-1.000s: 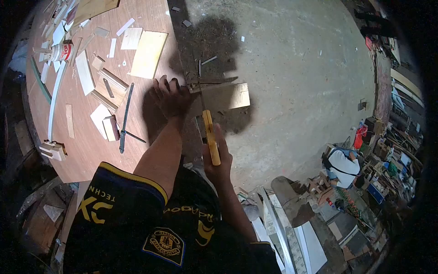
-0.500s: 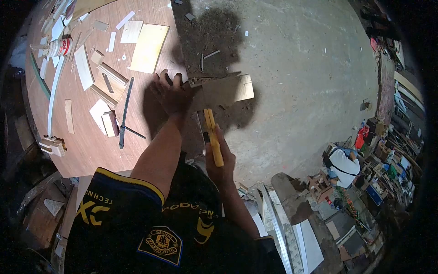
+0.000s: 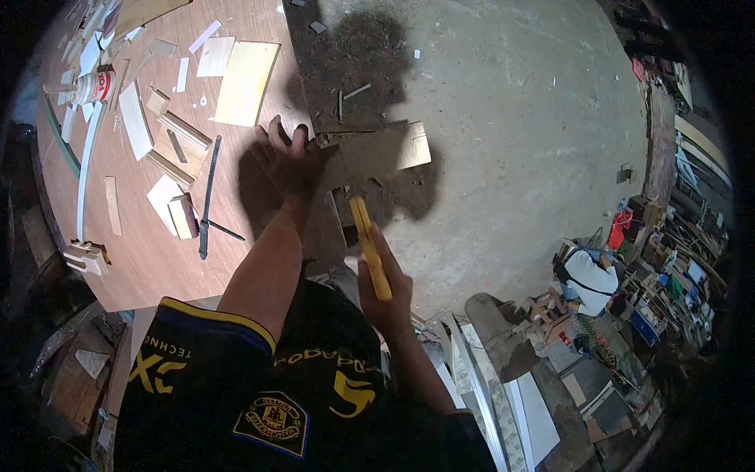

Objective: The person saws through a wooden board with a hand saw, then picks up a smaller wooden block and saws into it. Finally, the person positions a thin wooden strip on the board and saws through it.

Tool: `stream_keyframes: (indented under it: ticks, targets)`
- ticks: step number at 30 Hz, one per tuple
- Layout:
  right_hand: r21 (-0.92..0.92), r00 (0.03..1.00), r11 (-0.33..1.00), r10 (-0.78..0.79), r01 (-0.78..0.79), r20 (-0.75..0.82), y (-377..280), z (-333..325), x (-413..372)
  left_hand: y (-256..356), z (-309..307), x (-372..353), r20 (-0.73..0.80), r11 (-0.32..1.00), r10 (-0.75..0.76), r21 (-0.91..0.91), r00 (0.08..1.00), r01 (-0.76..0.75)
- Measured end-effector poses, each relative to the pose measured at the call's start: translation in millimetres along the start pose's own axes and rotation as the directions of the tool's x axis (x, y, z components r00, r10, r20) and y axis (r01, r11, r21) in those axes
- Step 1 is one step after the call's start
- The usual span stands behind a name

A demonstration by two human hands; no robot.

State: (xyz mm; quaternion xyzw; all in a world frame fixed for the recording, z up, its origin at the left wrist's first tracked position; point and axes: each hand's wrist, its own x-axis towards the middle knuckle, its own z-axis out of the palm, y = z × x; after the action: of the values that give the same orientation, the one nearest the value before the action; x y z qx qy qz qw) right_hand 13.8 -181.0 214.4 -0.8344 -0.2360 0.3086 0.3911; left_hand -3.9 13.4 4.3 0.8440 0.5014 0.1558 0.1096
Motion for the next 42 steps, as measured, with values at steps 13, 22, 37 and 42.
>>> stream_keyframes:
  ticks: [13, 22, 37, 42]
  targets:
    - [0.039, 0.997, 0.997, 0.07, -0.071, 0.03, -17, 5, 15, 5, 2, 6, 0.02, 1.0, -0.02, 0.024, 1.0, 0.019]
    - [-0.004, 0.998, 1.0, 0.031, -0.031, 0.064, -13, 11, 23, 9, -10, 0, 0.101, 0.997, -0.022, 0.077, 0.995, 0.014]
    - [-0.032, 0.993, 0.999, 0.039, -0.036, 0.112, -40, -17, 7, 9, -5, 7, 0.108, 1.0, -0.005, 0.028, 0.994, 0.002]
    - [0.013, 1.0, 1.0, 0.017, -0.017, 0.019, -25, 0, 21, 7, -2, 1, 0.052, 0.998, 0.041, 0.047, 0.998, -0.044]
